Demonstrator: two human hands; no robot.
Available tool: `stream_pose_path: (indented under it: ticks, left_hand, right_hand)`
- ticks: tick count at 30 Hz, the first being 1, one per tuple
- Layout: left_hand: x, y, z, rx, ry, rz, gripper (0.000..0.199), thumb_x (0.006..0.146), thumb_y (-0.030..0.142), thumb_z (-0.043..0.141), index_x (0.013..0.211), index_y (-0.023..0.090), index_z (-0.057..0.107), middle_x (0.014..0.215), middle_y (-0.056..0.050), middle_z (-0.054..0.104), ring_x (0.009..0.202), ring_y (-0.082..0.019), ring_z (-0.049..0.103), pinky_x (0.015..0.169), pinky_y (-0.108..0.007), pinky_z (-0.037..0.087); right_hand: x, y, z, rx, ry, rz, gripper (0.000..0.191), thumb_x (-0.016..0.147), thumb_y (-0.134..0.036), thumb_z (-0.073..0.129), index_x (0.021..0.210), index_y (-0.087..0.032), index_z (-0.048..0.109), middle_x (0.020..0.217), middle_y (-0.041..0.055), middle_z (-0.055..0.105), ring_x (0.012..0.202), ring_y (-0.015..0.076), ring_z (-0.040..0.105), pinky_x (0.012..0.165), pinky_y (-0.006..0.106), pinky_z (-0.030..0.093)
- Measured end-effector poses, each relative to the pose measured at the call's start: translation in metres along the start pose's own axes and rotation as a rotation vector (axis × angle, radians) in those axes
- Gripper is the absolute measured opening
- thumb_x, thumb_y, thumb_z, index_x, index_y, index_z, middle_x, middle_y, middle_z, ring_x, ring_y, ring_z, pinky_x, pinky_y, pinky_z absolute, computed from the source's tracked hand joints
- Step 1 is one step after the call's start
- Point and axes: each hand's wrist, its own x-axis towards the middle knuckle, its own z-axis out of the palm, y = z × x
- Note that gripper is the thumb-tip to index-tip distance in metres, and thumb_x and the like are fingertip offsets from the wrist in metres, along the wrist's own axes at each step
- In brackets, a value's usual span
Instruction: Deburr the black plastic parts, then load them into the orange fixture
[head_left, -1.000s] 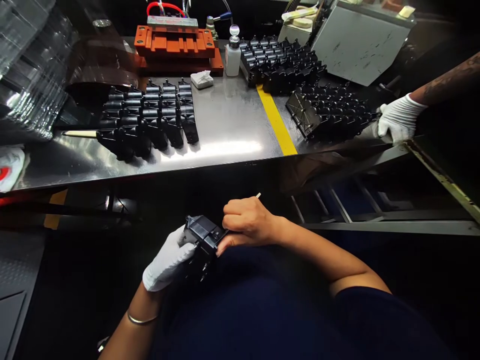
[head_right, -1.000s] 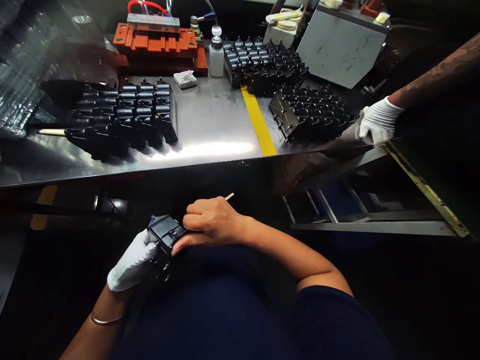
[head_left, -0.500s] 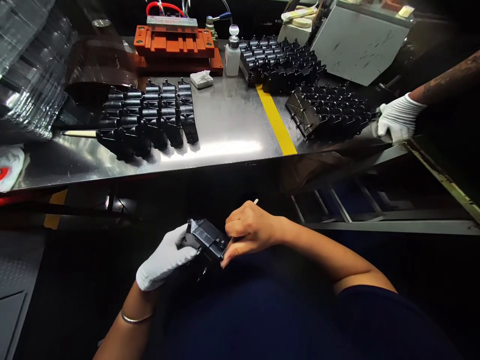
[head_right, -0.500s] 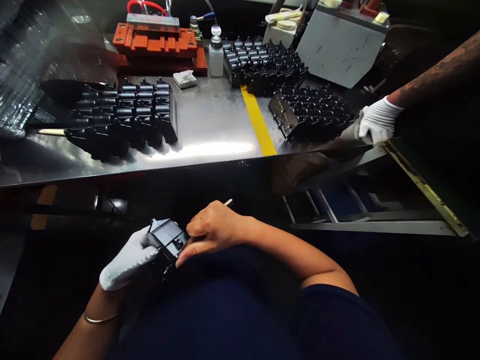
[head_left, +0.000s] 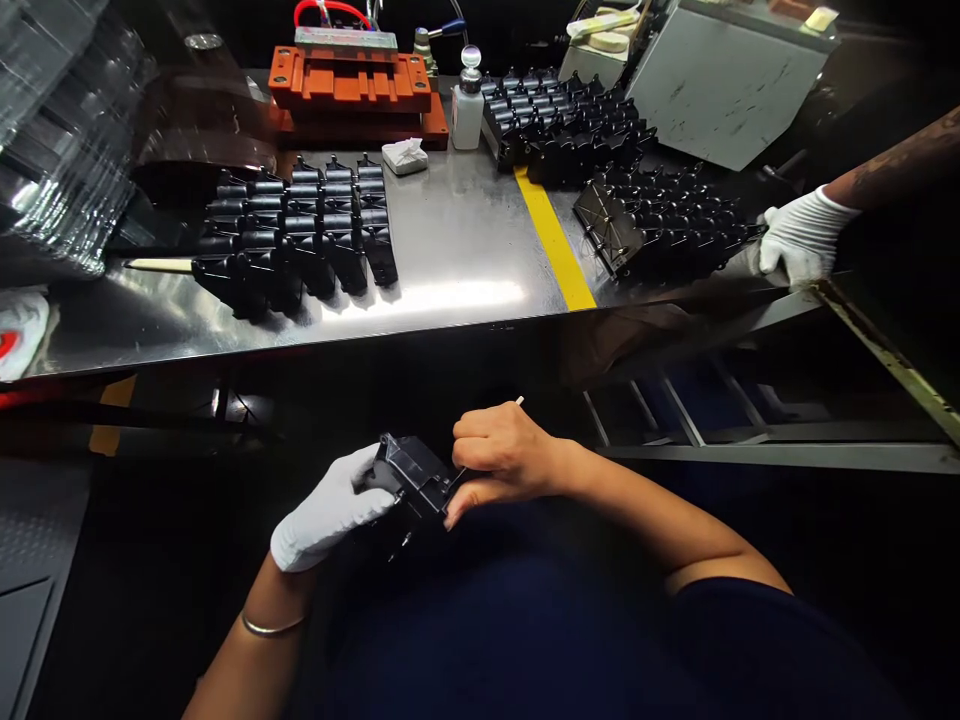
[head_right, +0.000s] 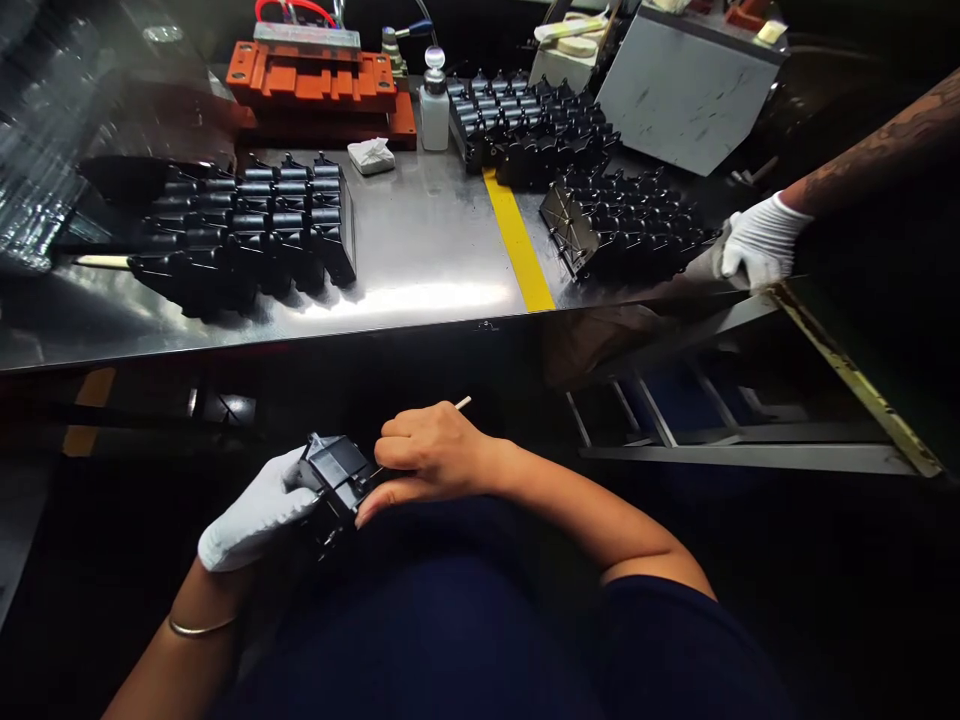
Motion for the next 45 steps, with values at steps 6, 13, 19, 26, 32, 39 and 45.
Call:
stream_pose_path:
  ticks: [6,13,19,26,32,39,45]
  left_hand:
    - [0.003,0.001,0.006,0.003,0.060,0.039,0.043,0.069,0.050,0.074,0.094,0.014,0.068,0.080,-0.004,0.067,0.071,-0.016,0.057,0.065,-0.023,0.048]
    - [-0.001,0.021,-0.005,0.101,0.116,-0.059,0.052,0.064,0.046,0.078,0.106,0.019,0.065,0.089,-0.004,0.070,0.078,-0.022,0.064,0.067,-0.028,0.052]
    - [0.014,0.030,0.002,0.393,0.328,0.036,0.049,0.062,0.034,0.081,0.107,0.024,0.065,0.097,-0.004,0.069,0.089,-0.024,0.066,0.081,-0.036,0.053]
    - [0.018,-0.013,0.024,-0.684,0.801,0.068,0.030,0.078,0.026,0.071,0.106,0.026,0.061,0.115,-0.003,0.067,0.110,-0.018,0.061,0.099,-0.038,0.048]
    - [0.019,0.005,0.040,-1.305,0.510,-0.249,0.037,0.098,0.016,0.034,0.098,0.014,0.071,0.090,-0.006,0.077,0.087,-0.012,0.072,0.085,-0.022,0.056]
    - [0.011,0.019,0.045,-1.492,0.483,-0.346,0.035,0.099,0.020,0.038,0.097,0.012,0.072,0.094,-0.008,0.077,0.090,-0.015,0.072,0.086,-0.024,0.057]
    - [0.011,0.019,0.055,-1.461,0.440,-0.328,0.036,0.098,0.020,0.038,0.091,0.012,0.072,0.089,-0.007,0.077,0.083,-0.016,0.073,0.090,-0.029,0.056]
  right_hand:
    - [-0.002,0.000,0.003,0.039,-0.110,0.118,0.058,0.089,-0.064,0.042,0.054,-0.018,0.042,0.051,-0.0033,0.040,0.047,0.0077,0.036,0.047,0.025,0.020]
    - [-0.009,0.003,-0.003,0.588,-0.129,0.368,0.054,0.081,-0.067,0.054,0.062,-0.017,0.055,0.054,-0.0025,0.051,0.047,0.0069,0.044,0.048,0.020,0.033]
    - [-0.002,-0.001,0.014,0.640,-0.101,0.793,0.033,0.073,-0.047,0.070,0.076,-0.015,0.063,0.063,-0.0031,0.055,0.056,0.0082,0.047,0.051,0.020,0.035]
    - [-0.013,0.000,0.056,0.704,0.397,1.045,0.040,0.078,-0.056,0.060,0.076,-0.015,0.059,0.059,-0.0044,0.045,0.054,0.0076,0.038,0.049,0.021,0.033]
    - [-0.013,-0.013,0.074,0.603,0.196,0.934,0.046,0.085,-0.059,0.055,0.102,-0.018,0.066,0.074,0.0005,0.060,0.066,0.0127,0.054,0.063,0.025,0.044]
    - [-0.017,-0.007,0.066,0.550,0.423,0.754,0.037,0.095,-0.046,0.044,0.107,-0.020,0.067,0.076,0.0009,0.056,0.071,0.0129,0.053,0.066,0.027,0.046]
    - [-0.015,-0.011,0.074,0.570,0.552,0.698,0.022,0.086,-0.040,0.061,0.082,-0.019,0.065,0.071,-0.0005,0.055,0.057,0.0088,0.047,0.052,0.023,0.039]
